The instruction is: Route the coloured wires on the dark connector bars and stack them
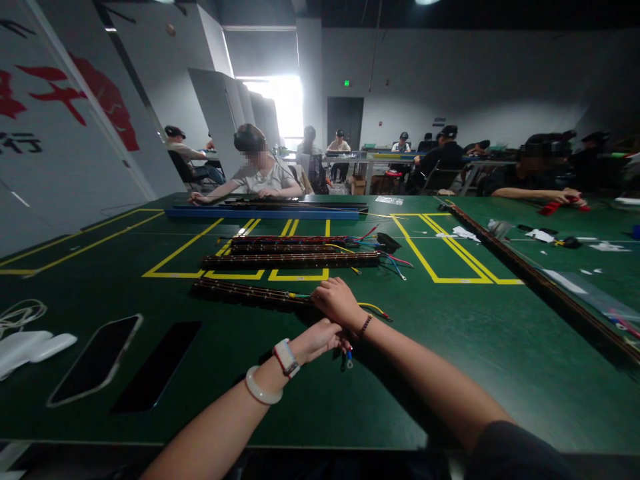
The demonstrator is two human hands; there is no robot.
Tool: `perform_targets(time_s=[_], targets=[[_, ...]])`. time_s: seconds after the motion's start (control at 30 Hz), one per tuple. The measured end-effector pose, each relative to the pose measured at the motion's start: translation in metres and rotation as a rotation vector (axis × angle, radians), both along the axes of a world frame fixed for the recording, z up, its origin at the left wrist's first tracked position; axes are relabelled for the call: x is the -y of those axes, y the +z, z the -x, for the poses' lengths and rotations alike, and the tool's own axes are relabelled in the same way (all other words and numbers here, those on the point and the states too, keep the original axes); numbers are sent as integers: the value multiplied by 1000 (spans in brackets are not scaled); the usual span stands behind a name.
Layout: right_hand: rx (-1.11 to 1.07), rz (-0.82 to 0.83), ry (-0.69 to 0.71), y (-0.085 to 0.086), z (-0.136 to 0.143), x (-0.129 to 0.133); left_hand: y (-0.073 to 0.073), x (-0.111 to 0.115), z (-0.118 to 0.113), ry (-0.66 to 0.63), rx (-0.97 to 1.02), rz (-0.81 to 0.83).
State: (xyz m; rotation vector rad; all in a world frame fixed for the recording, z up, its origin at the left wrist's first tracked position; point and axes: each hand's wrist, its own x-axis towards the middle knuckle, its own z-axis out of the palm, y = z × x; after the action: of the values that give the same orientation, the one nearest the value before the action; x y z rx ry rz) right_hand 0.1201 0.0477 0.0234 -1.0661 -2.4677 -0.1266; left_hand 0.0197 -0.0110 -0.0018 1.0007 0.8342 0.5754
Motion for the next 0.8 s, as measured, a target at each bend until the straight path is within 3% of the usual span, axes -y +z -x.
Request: perform_targets(time_s=[0.17, 0.33, 0.43, 0.6, 0.8], targets=[[-81, -11, 40, -3, -5, 3, -4, -1, -1, 16, -1, -27], [-195, -34, 49, 0, -34, 13, -1, 1, -3, 56, -19, -93], [-180, -31, 28, -4, -62, 18, 4, 0, -2, 8, -176, -203], [-120, -15, -81, -24, -105, 23, 14, -3, 7, -13, -440, -449], [-22, 24, -176, -35, -117, 19, 24, 2, 11, 17, -744, -696]])
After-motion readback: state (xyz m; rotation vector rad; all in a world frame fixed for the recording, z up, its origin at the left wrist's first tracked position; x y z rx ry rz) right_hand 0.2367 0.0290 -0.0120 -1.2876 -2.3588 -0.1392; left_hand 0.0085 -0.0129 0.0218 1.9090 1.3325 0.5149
